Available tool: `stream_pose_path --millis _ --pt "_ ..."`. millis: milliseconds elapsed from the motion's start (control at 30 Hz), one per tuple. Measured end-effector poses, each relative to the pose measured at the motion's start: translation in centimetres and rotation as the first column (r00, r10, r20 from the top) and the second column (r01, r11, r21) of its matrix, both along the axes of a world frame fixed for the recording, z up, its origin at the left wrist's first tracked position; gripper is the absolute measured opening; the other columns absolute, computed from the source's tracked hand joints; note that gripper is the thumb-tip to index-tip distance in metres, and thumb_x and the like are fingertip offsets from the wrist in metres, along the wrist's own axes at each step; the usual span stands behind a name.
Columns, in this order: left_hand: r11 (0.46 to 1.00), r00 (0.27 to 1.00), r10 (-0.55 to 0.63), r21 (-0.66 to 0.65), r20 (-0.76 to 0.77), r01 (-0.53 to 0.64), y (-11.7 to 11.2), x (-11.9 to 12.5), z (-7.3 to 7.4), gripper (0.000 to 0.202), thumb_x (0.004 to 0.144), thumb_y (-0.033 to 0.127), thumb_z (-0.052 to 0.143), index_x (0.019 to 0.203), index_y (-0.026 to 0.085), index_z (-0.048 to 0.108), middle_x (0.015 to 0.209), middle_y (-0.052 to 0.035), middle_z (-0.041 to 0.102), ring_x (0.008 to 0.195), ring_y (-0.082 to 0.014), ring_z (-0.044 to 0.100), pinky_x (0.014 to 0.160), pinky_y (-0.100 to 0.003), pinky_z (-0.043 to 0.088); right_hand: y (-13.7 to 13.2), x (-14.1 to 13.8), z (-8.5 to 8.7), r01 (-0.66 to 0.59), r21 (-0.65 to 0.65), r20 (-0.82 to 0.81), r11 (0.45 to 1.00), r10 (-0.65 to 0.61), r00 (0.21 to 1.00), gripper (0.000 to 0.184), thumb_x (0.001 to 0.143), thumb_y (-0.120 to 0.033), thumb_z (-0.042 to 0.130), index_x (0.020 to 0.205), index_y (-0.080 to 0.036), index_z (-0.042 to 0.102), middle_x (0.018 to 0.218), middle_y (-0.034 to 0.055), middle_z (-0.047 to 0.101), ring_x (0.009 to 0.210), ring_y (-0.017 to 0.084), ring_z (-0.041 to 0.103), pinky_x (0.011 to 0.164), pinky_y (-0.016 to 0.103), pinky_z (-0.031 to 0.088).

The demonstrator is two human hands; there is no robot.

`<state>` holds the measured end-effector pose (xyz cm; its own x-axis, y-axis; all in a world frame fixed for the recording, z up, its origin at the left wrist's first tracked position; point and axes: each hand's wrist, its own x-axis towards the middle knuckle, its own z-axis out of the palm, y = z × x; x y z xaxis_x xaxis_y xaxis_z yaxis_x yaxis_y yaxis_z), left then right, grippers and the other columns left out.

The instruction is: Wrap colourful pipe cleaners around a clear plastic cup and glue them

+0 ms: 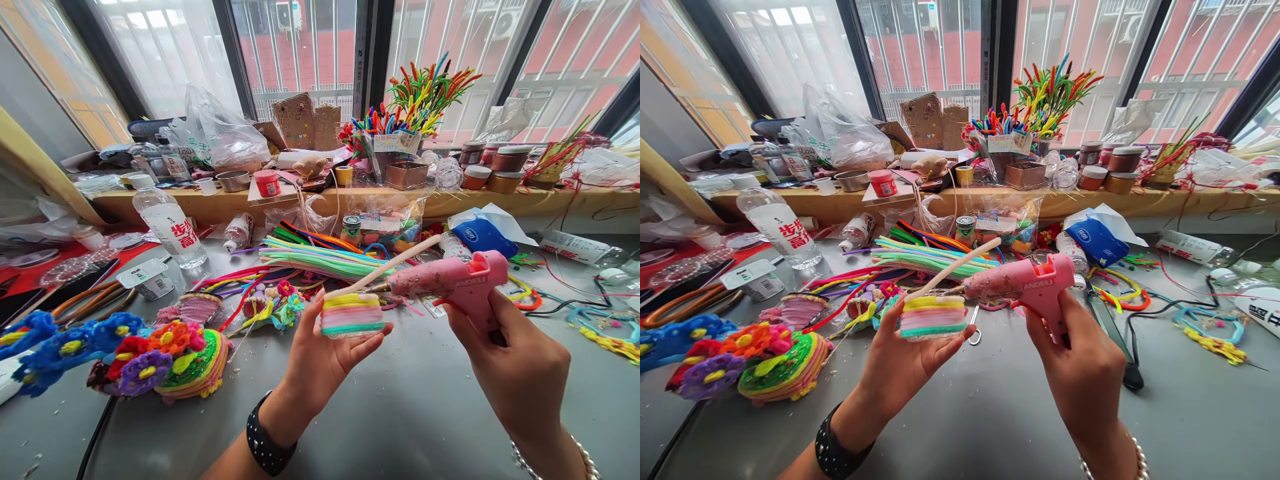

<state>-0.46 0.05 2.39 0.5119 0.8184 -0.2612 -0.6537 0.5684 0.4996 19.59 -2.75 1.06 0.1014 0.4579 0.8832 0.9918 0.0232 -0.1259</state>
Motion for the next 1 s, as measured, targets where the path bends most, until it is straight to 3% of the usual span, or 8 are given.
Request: stream_pose_path --millis 600,1000 --pt "1.0 1.0 0.001 0.028 0.022 -0.002 0.12 -0.11 -0.05 0.066 0.076 0.048 0.056 0.126 0.009 0.038 0.101 -0.0149 0.066 0.091 -0.0318 0.067 0.077 -0.029 0.053 0.08 0.11 0.23 0.006 0.017 -0.002 1.0 -0.006 1.0 0.047 0.086 -0.051 0.045 0.077 -0.009 0.065 0.042 -0.0014 0.044 0.034 0.009 0.033 0.037 0.024 0.03" --pt "0.999 0.999 0.018 0.049 0.043 -0.02 0.1 -0.21 -0.12 0.065 0.07 0.041 0.063 0.122 0.01 0.04 0.1 -0.0144 0.066 0.091 -0.0337 0.067 0.074 -0.029 0.055 0.05 0.42 -0.21 0.005 0.02 0.021 1.0 -0.005 1.0 0.045 0.086 -0.047 0.05 0.082 -0.006 0.066 0.045 0.0007 0.05 0.034 0.009 0.036 0.038 0.024 0.031"
